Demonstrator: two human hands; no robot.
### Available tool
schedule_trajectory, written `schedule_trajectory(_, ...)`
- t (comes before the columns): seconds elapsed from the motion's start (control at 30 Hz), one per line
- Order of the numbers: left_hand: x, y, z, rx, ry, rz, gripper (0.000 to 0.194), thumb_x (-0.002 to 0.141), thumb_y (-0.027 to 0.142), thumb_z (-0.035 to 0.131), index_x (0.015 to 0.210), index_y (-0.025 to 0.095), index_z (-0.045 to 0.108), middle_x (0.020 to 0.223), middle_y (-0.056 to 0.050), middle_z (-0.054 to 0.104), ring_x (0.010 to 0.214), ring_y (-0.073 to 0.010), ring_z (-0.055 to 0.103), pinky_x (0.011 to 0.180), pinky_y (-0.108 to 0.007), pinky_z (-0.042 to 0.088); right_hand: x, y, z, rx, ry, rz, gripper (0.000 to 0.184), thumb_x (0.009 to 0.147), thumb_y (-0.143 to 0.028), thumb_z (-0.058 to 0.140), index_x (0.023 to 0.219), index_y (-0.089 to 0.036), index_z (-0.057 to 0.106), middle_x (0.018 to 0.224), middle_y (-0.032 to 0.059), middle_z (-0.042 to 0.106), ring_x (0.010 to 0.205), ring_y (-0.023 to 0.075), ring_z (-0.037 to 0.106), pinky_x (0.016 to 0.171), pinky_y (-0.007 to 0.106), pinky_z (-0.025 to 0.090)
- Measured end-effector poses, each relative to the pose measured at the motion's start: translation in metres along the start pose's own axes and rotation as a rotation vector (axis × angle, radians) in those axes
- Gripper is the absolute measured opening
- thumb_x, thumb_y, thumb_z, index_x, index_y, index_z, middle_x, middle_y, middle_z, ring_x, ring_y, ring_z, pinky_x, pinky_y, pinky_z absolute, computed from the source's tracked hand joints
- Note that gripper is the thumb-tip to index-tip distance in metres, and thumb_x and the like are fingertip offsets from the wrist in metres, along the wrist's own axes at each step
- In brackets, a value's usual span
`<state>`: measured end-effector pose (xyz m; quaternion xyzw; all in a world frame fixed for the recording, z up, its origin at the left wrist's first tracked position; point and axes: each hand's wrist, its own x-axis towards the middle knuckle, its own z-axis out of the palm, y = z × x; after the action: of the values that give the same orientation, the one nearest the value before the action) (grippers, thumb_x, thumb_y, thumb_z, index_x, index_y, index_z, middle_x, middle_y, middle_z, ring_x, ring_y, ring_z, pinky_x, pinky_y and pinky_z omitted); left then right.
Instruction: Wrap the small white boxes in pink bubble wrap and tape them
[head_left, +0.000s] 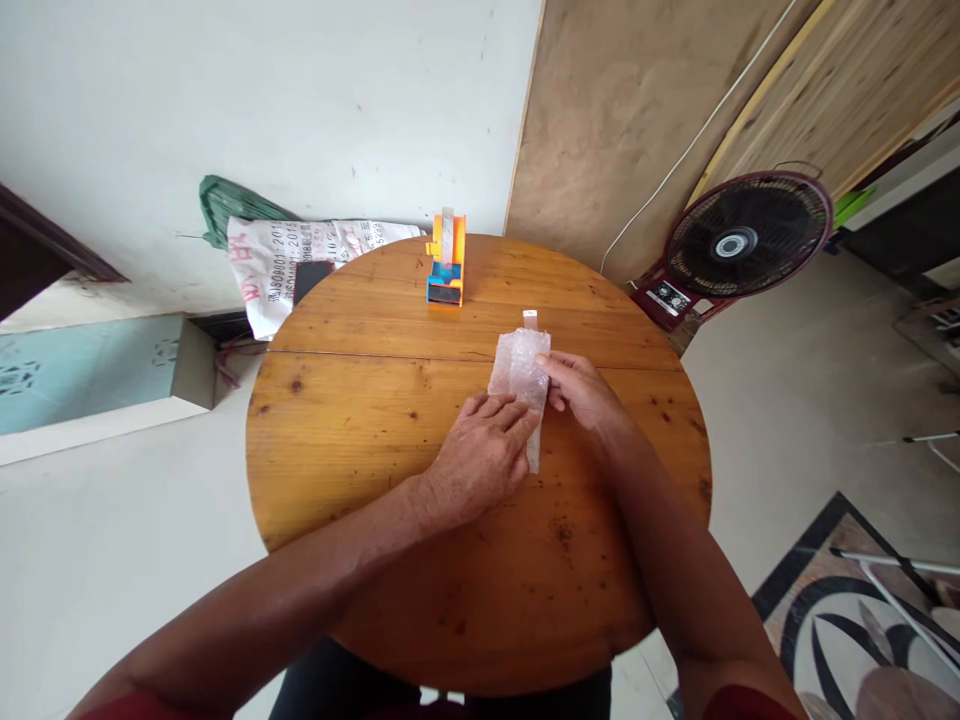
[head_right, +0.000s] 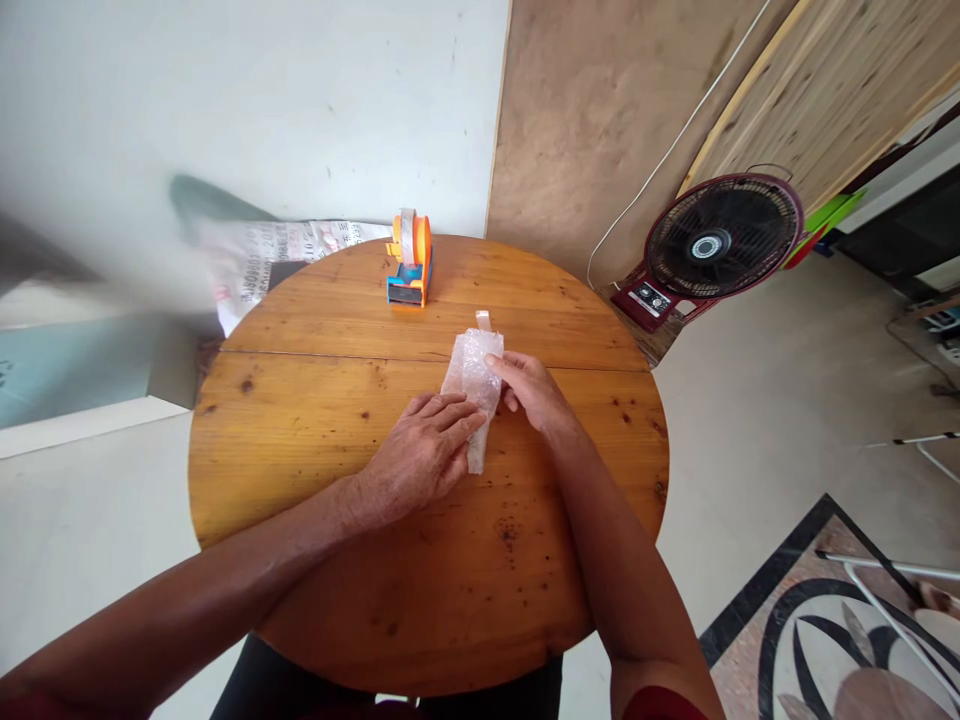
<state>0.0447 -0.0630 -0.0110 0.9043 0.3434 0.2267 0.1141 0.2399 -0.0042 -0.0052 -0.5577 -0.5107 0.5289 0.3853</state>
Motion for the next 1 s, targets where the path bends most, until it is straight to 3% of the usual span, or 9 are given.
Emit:
schedule_trajectory(0.17, 0.000, 0.001, -0.002, -0.003, -0.022, -0.005, 0.038, 0.091, 0.015, 0.051, 0.127, 0.014, 0.063, 0.130, -0.011, 0.069, 0.127, -0.0306, 0.058, 0.107, -0.049, 0.042, 0.005, 0.008, 0.016, -0.080, 0.174, -0.070, 0.031, 0.072, -0.050, 0.068, 0.069, -0.020, 0.058, 0.053, -0.0067, 0.043, 0.044, 0.0082, 0.034, 0.038, 0.024, 0.024)
schedule_trajectory(0.3, 0.001, 0.001, -0.003, 0.004, -0.020, -0.002, 0.038, 0.091, 0.015, 0.050, 0.128, 0.015, 0.063, 0.130, -0.012, 0.069, 0.123, -0.0289, 0.060, 0.105, -0.047, 0.043, 0.009, 0.015, 0.017, -0.126, 0.246, -0.143, 0.029, 0.072, -0.047, 0.068, 0.066, -0.020, 0.057, 0.059, -0.0046, 0.046, 0.055, 0.0107, 0.040, 0.047, 0.024, 0.031)
schedule_trajectory(0.43, 0.002, 0.001, -0.003, -0.014, -0.031, -0.017, 0.039, 0.090, 0.014, 0.051, 0.127, 0.015, 0.063, 0.131, -0.012, 0.069, 0.122, -0.0292, 0.060, 0.105, -0.048, 0.043, 0.011, 0.018, 0.015, -0.080, 0.229, -0.185, 0.028, 0.071, -0.044, 0.070, 0.068, -0.019, 0.059, 0.065, -0.0034, 0.053, 0.066, 0.0127, 0.047, 0.059, 0.025, 0.039)
schedule_trajectory(0.67, 0.001, 0.001, -0.004, -0.058, 0.019, -0.074, 0.036, 0.088, 0.015, 0.052, 0.120, 0.015, 0.068, 0.126, -0.011, 0.070, 0.128, -0.0316, 0.053, 0.105, -0.048, 0.042, 0.007, 0.016, 0.022, 0.169, 0.180, -0.157, 0.038, 0.067, -0.049, 0.075, 0.092, -0.021, 0.069, 0.085, 0.0010, 0.069, 0.081, 0.0183, 0.062, 0.077, 0.032, 0.051)
schedule_trajectory(0.83, -0.001, 0.000, -0.005, 0.003, 0.056, -0.158, 0.035, 0.085, 0.022, 0.058, 0.116, 0.021, 0.073, 0.121, -0.012, 0.064, 0.109, -0.0313, 0.053, 0.092, -0.046, 0.044, -0.005, 0.008, 0.025, 0.178, 0.139, -0.189, 0.039, 0.070, -0.051, 0.076, 0.094, -0.021, 0.069, 0.094, 0.0035, 0.071, 0.089, 0.0211, 0.066, 0.080, 0.034, 0.053)
schedule_trajectory(1.0, -0.001, -0.002, -0.005, 0.019, 0.026, -0.181, 0.040, 0.085, 0.025, 0.058, 0.123, 0.025, 0.072, 0.114, -0.011, 0.062, 0.103, -0.0288, 0.051, 0.090, -0.043, 0.043, -0.016, 0.001, 0.027, 0.170, 0.076, -0.222, 0.047, 0.072, -0.055, 0.073, 0.106, -0.023, 0.066, 0.105, 0.0049, 0.073, 0.102, 0.0244, 0.068, 0.088, 0.038, 0.056)
